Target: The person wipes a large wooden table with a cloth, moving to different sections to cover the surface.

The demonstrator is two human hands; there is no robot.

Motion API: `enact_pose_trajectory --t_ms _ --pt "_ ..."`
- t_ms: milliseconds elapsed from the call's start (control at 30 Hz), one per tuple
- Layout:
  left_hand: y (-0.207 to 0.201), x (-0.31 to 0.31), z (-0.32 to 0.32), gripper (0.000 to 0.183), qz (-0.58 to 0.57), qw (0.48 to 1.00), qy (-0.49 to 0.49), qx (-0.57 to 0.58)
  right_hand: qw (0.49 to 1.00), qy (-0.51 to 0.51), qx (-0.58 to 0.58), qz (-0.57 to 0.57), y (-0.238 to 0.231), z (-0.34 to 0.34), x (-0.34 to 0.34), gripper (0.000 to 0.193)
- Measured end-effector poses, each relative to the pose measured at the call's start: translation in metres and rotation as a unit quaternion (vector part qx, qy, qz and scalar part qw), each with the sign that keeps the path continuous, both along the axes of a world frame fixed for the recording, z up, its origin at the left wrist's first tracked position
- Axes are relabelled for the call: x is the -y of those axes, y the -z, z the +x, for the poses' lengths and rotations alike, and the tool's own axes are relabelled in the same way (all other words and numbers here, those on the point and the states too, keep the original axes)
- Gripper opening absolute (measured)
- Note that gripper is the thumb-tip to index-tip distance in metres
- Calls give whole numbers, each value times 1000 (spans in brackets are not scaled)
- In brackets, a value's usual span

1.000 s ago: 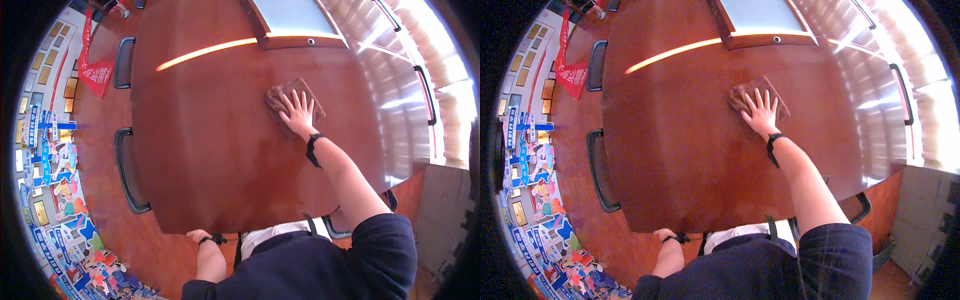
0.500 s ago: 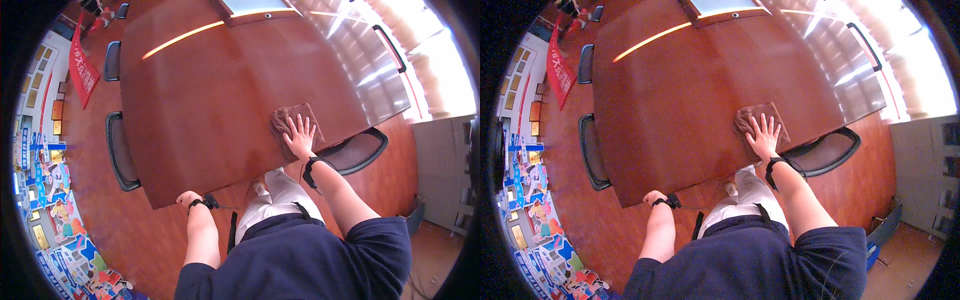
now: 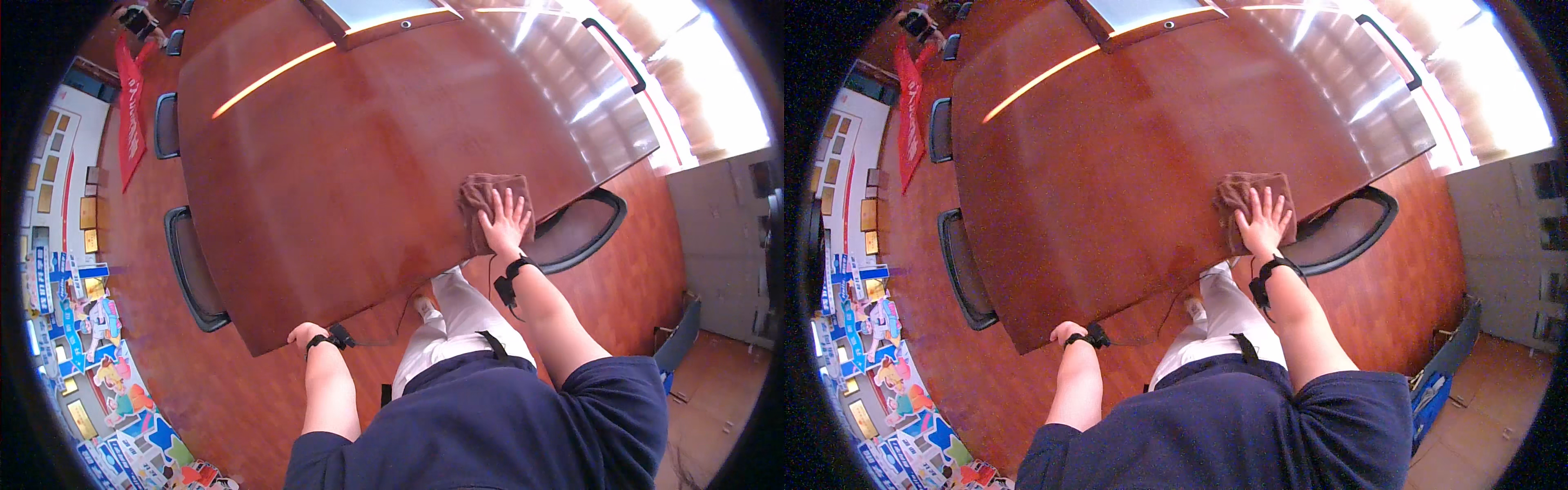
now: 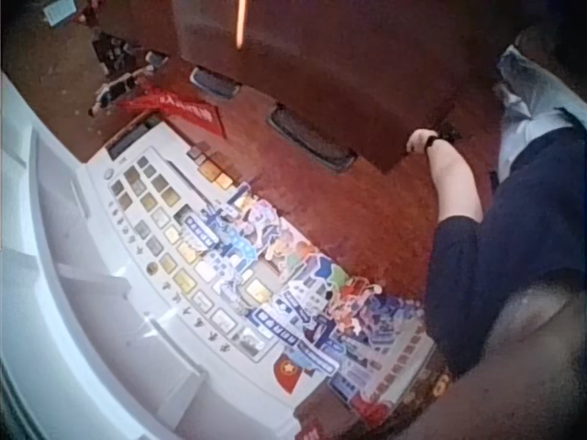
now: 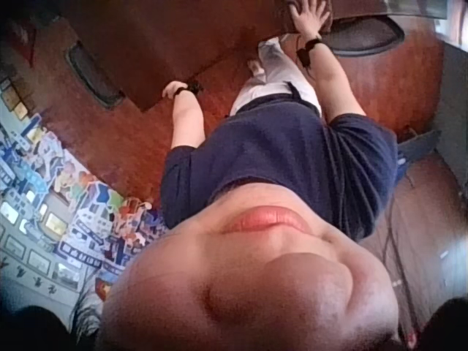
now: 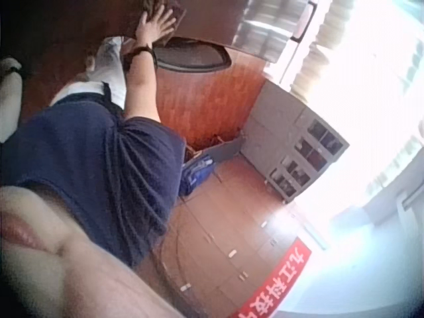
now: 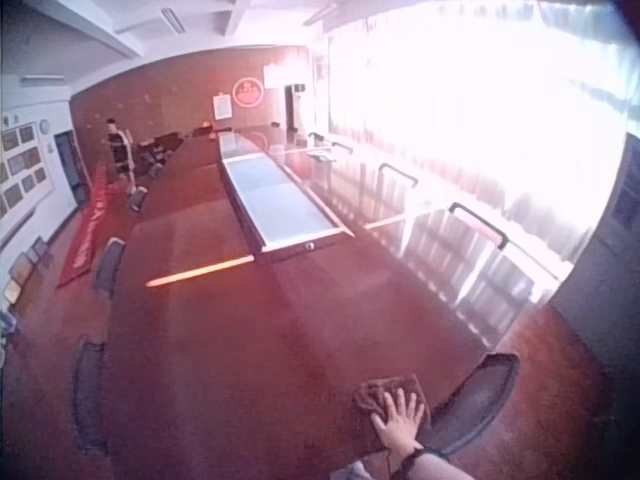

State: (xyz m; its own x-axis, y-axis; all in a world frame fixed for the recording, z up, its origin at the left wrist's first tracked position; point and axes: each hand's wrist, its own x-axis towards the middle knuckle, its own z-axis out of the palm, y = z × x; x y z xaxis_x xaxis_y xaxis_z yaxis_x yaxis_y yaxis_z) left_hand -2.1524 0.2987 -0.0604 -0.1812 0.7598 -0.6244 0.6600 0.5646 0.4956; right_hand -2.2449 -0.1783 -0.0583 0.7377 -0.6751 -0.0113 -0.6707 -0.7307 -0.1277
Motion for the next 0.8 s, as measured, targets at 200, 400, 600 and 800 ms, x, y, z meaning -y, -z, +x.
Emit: enact_pose_trajectory --t_ms 200,400,600,800 --pt "17 14 3 71 36 996 34 -71 992 94 -72 -33 -4 15 85 68" --pt "74 -46 -29 69 35 993 9 -109 994 42 -101 -25 -7 59 151 68" --pt "87 -87 -43 65 16 907 211 -365 980 -185 -58 -52 -18 170 167 68" --pt "51 -43 -9 58 -126 267 608 -737 980 -176 -72 -58 -22 287 173 67"
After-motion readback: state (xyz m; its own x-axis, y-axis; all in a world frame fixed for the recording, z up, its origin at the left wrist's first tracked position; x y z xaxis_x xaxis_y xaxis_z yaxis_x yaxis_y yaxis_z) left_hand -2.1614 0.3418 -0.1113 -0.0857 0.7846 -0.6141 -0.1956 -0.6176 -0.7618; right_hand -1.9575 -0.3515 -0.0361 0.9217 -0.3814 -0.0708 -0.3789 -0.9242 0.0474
